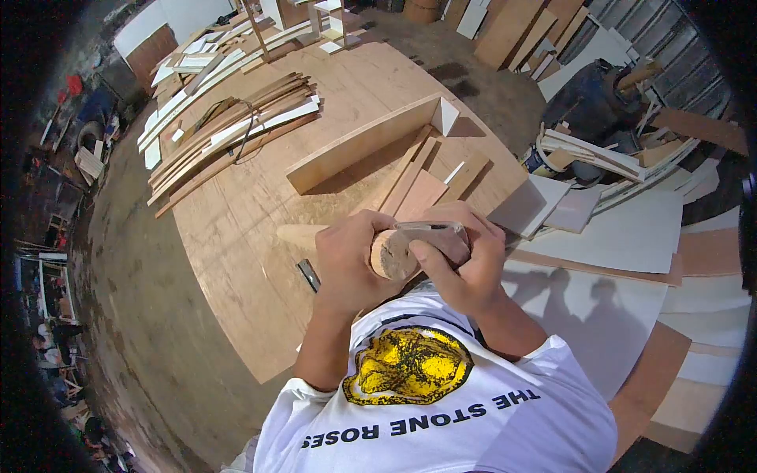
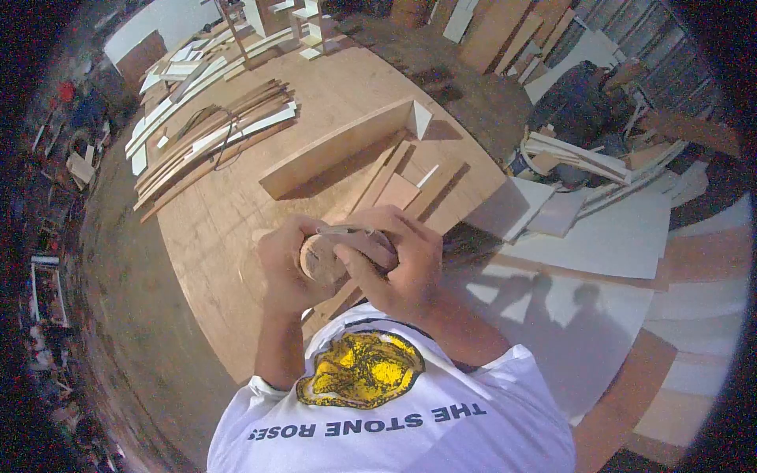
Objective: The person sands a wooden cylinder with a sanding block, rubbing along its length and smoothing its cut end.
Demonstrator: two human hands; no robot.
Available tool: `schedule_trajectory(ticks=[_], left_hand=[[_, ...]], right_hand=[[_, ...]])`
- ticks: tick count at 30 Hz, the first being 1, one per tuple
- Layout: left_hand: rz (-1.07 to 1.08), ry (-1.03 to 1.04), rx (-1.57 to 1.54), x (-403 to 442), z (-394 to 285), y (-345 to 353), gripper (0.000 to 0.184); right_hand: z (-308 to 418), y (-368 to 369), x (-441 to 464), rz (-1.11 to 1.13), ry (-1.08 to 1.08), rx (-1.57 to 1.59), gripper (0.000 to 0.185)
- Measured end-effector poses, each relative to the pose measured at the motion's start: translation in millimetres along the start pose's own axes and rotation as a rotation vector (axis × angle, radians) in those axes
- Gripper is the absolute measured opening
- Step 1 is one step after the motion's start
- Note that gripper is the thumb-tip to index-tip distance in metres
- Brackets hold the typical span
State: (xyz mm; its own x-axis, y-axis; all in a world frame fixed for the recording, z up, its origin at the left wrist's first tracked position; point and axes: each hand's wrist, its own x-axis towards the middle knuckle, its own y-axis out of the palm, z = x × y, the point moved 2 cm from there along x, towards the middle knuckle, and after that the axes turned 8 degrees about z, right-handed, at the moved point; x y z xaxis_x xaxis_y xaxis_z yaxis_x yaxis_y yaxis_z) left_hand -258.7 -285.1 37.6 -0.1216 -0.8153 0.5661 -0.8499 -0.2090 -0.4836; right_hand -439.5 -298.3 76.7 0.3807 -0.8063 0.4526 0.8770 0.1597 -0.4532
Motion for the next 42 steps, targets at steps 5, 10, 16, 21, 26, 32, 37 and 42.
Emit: schedule_trajectory(ticks=[5,10,16,21,26,32,37,42], left_hand=[[0.021,0.006,0.020,-5,-2,2,0.045],[0.021,0.018,-0.016,-9,0,-6,0.047],[0.049,-0.024,-0.010,-5,8,-23,0.051],[0.058,-0.020,-0.038,-4,5,-24,0.050],[0.070,0.031,0.002,-5,1,-21,0.048],[0.061,0.032,-0.013,-16,0,-4,0.046],[0.036,0.053,-0.042,-18,-2,-7,0.046],[0.053,0.061,-0.004,-23,-6,-1,0.046]], right_hand=[[2,-1,-18,-0.006,0.003,-0.090,0.015],[11,6,-20,-0.010,-0.016,-0.062,0.009],[14,16,-9,-0.025,0.004,-0.019,0.010],[14,20,-9,-0.063,-0.023,-0.004,0.017],[13,19,-9,-0.094,-0.035,-0.042,0.019],[17,12,-16,-0.068,-0.014,-0.085,0.015],[15,13,-33,-0.051,-0.023,-0.074,0.015],[20,20,-17,-0.114,-0.046,-0.011,0.013]])
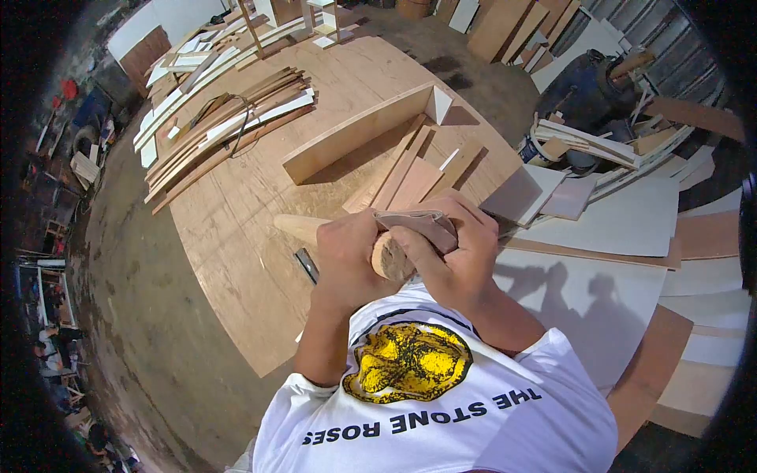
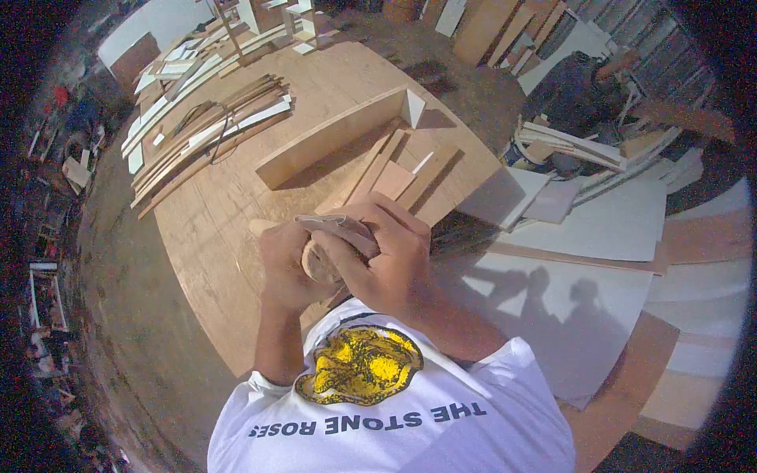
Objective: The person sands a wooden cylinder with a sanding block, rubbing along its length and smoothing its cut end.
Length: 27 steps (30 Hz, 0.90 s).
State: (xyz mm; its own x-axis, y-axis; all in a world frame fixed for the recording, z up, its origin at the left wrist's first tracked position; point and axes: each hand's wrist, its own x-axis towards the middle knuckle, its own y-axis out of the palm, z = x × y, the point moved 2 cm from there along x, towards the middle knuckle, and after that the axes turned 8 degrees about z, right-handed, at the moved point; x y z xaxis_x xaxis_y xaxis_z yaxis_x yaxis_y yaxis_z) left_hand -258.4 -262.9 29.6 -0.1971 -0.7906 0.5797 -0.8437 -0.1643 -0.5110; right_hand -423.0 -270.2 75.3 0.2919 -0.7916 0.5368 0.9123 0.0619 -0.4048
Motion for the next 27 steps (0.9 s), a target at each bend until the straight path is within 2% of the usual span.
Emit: schedule_trajectory(ticks=[3,9,12,15,19,22,27], left_hand=[[0.013,-0.001,-0.034,2,1,-2,0.044],[-0.015,-0.026,-0.020,1,1,-1,0.041],[-0.044,0.011,-0.051,-1,0,0,0.039],[-0.060,0.066,-0.088,-2,-1,5,0.037],[-0.066,0.071,-0.056,-4,-3,6,0.036],[-0.144,0.081,-0.035,-5,0,9,0.036],[-0.121,0.029,0.004,-14,2,2,0.035]], right_hand=[[5,-5,-3,0.068,0.061,-0.067,0.013],[-7,-13,-19,0.068,0.057,-0.052,0.016],[-14,-10,-18,0.024,0.113,0.077,0.019],[-20,-13,-25,0.027,0.348,0.316,0.020],[-20,-18,-30,0.102,0.475,0.334,0.021],[-19,-18,-27,0.145,0.460,0.340,0.021],[-17,-13,-22,0.217,0.391,0.345,0.021]])
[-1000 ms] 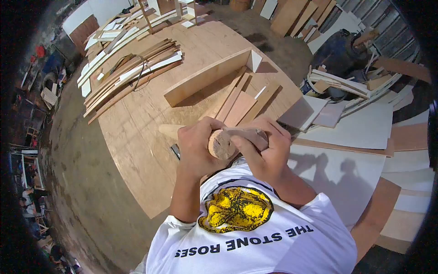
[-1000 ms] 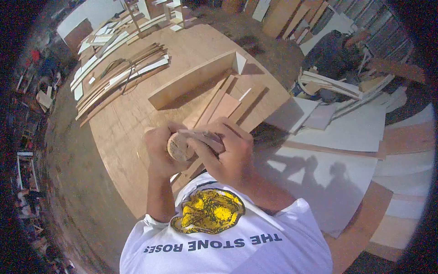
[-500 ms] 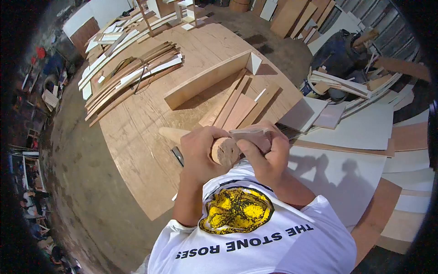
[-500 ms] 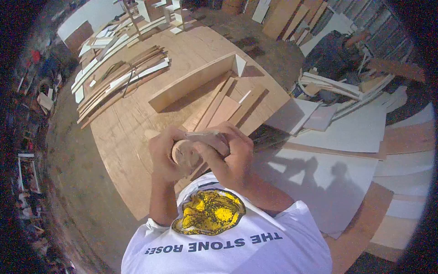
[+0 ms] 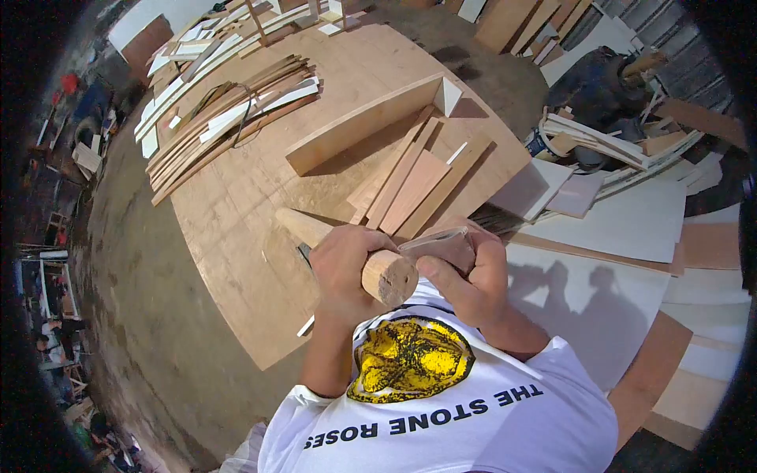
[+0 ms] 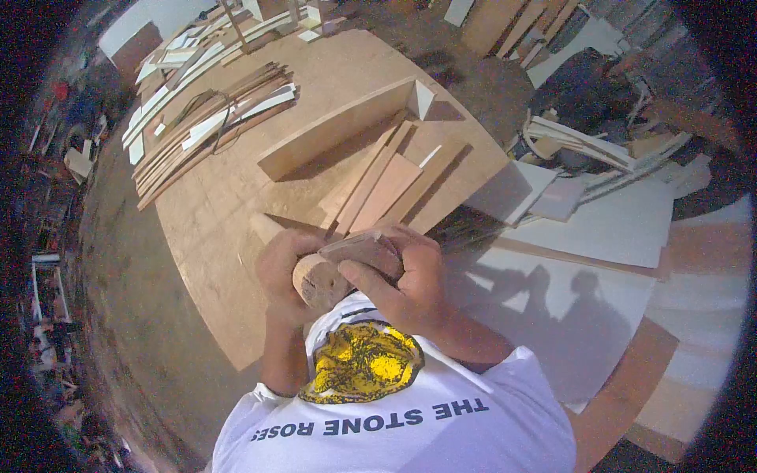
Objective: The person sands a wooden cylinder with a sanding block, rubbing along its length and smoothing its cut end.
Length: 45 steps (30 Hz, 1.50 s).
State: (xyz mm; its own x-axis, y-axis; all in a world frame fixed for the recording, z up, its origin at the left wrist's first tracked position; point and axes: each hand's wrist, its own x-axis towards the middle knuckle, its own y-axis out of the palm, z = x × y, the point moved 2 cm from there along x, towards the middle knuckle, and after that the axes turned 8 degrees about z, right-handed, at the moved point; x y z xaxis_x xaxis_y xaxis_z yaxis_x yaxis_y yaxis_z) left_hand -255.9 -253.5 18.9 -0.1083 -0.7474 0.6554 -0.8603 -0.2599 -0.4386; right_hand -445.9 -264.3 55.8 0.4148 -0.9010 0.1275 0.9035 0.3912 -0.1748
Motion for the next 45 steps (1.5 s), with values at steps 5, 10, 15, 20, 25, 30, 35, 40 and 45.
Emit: schedule_trajectory(ticks=[5,10,15,20,25,30,35,40,45], left_hand=[[0.021,-0.023,0.012,0,4,1,0.035],[0.024,0.023,-0.011,1,8,13,0.035],[0.028,0.006,-0.038,7,5,6,0.035],[0.039,0.012,-0.018,4,1,10,0.036],[0.053,0.004,-0.002,3,0,14,0.037],[0.031,0.017,-0.018,4,2,17,0.038],[0.058,-0.018,0.007,0,-1,21,0.038],[0.007,-0.025,0.047,-5,3,22,0.037],[-0.023,0.019,-0.006,0,-3,18,0.032]], right_hand=[[7,5,12,0.018,0.028,0.060,0.021],[14,6,20,0.073,-0.106,-0.054,0.021],[-1,1,7,0.026,0.131,0.267,0.023],[-6,-5,6,0.063,0.169,0.332,0.023],[-1,-6,12,0.103,0.122,0.300,0.022],[-16,-16,5,0.095,0.138,0.278,0.021],[-9,-3,13,0.066,0.113,0.352,0.020],[-5,-1,7,0.077,0.114,0.387,0.021],[-22,3,-4,-0.031,0.094,0.448,0.023]])
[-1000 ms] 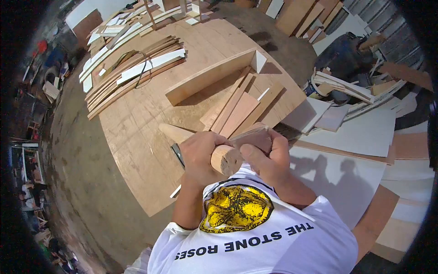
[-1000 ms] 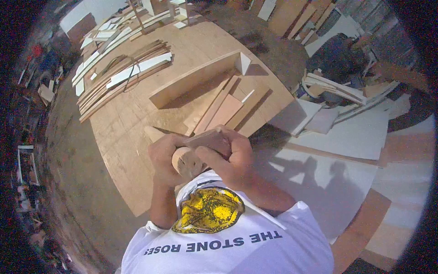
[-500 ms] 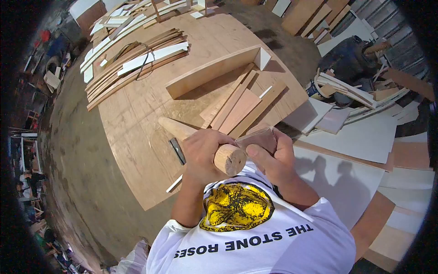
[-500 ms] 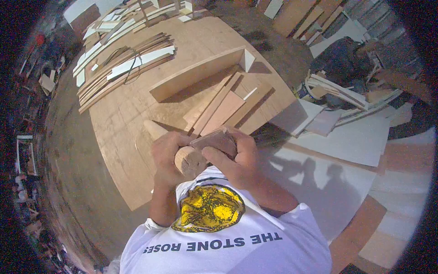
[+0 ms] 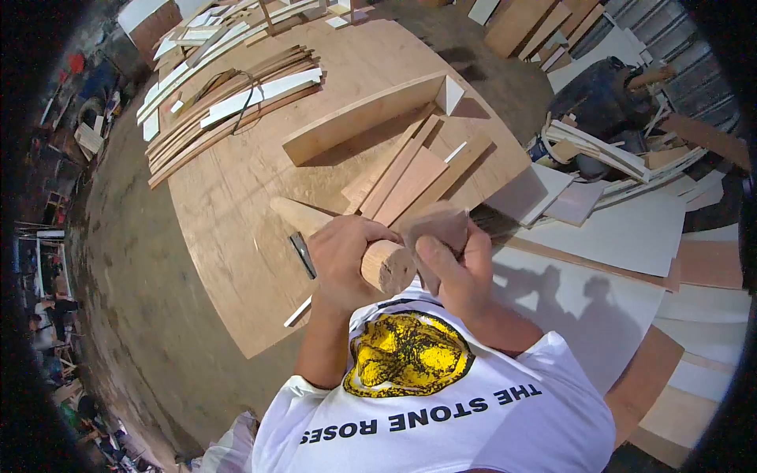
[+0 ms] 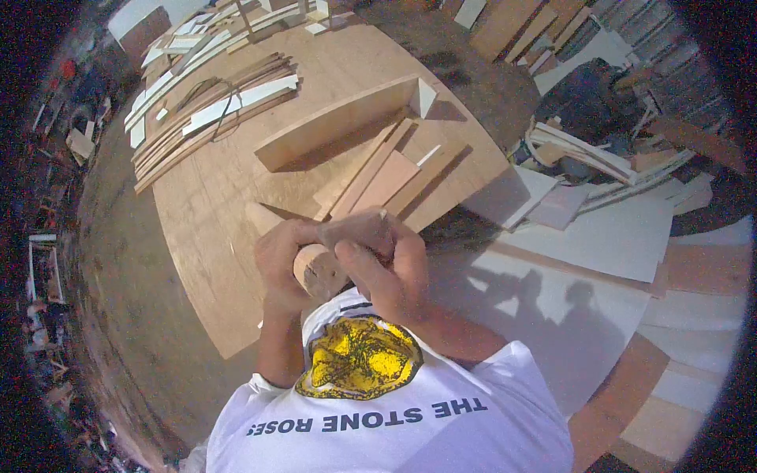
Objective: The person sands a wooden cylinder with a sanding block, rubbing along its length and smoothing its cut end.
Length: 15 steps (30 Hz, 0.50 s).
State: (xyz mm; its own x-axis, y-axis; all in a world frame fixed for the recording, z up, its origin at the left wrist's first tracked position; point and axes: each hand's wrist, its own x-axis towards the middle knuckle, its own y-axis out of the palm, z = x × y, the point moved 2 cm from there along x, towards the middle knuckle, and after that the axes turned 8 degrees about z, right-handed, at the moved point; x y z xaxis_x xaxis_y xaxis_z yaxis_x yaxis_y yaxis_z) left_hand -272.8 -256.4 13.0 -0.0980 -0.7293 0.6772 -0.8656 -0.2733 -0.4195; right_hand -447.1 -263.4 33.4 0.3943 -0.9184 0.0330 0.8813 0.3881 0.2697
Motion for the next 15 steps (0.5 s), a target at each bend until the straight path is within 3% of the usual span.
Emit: schedule_trajectory(ticks=[6,12,15], left_hand=[[-0.039,0.016,0.032,-11,-5,-1,0.028],[-0.080,0.026,0.028,-14,-7,-1,0.029],[-0.075,0.022,0.006,-18,-6,3,0.029]], right_hand=[[5,8,2,0.023,-0.090,-0.132,0.022],[-9,5,-16,0.019,-0.024,-0.036,0.024],[0,17,-2,0.013,-0.123,-0.015,0.022]])
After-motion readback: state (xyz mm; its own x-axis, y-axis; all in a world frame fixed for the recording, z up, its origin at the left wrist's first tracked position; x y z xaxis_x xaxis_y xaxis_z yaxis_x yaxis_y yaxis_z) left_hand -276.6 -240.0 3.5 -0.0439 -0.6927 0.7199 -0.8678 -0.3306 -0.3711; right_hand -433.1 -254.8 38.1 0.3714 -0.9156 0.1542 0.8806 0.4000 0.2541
